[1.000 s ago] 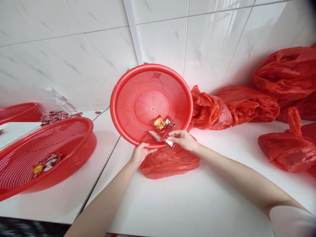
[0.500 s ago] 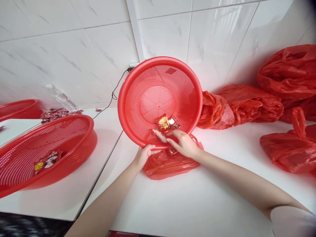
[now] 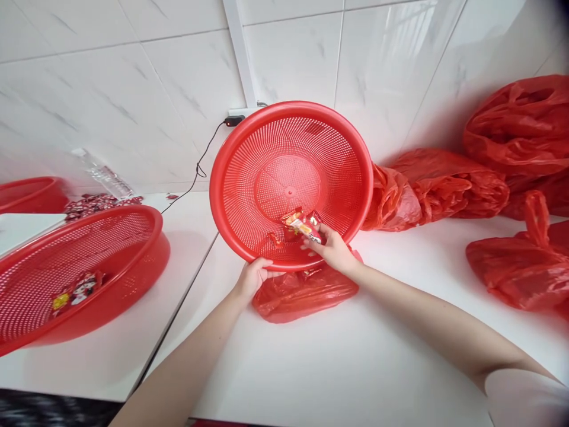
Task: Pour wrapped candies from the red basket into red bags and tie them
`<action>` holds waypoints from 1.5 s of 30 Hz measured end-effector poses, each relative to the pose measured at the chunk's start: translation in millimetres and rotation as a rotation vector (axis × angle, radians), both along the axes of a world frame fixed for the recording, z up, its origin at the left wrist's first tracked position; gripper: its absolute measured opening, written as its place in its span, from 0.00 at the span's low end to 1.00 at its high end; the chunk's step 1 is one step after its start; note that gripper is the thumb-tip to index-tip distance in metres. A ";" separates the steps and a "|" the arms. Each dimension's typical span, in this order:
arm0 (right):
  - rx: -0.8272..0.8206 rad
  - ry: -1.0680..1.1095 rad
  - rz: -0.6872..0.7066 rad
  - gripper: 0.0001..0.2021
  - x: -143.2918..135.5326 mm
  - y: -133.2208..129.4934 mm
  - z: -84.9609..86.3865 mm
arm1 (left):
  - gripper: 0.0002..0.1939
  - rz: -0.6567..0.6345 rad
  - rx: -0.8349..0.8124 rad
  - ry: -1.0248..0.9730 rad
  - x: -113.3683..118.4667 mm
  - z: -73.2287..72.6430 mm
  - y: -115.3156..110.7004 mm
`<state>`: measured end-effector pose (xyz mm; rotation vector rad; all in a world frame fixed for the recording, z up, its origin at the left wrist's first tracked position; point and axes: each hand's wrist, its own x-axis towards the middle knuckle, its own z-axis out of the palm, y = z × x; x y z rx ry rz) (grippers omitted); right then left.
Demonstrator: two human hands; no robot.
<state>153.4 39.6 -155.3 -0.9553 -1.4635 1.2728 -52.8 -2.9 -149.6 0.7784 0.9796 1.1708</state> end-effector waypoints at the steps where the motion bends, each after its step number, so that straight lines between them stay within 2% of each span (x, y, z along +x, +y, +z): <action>1: -0.055 0.063 0.014 0.19 -0.3 -0.1 0.7 | 0.21 0.009 0.007 0.000 -0.6 0.3 0.3; 7: -0.143 0.286 0.102 0.18 0.0 0.6 1.5 | 0.22 0.042 0.001 -0.024 -3.3 4.8 0.5; 13: -0.221 0.360 0.164 0.21 1.4 -1.4 5.5 | 0.21 0.054 -0.017 -0.050 -7.9 2.2 5.2; 19: -0.210 0.266 0.040 0.20 -3.0 0.0 -1.3 | 0.16 0.077 -0.007 -0.071 -9.5 -1.5 8.4; 24: -0.200 0.292 -0.014 0.19 -4.7 1.3 -6.7 | 0.20 0.093 -0.019 -0.081 -8.8 -0.7 8.6; 27: -0.252 0.321 0.025 0.20 -4.1 1.0 -4.1 | 0.21 0.092 -0.034 -0.105 -8.5 0.2 8.7; 31: -0.247 0.203 0.082 0.23 -3.5 0.4 -1.9 | 0.17 0.082 -0.032 -0.109 -8.0 1.4 8.8; 37: -0.213 0.096 0.108 0.19 -4.9 -3.1 -2.7 | 0.12 0.067 -0.011 -0.085 -7.3 0.0 8.9; 41: -0.155 0.045 0.152 0.20 -5.6 -10.4 2.0 | 0.13 0.042 -0.001 -0.082 -7.7 -0.9 8.7; 45: -0.104 0.000 0.271 0.21 -6.3 -21.9 8.3 | 0.18 0.007 -0.048 -0.076 -7.5 0.9 7.6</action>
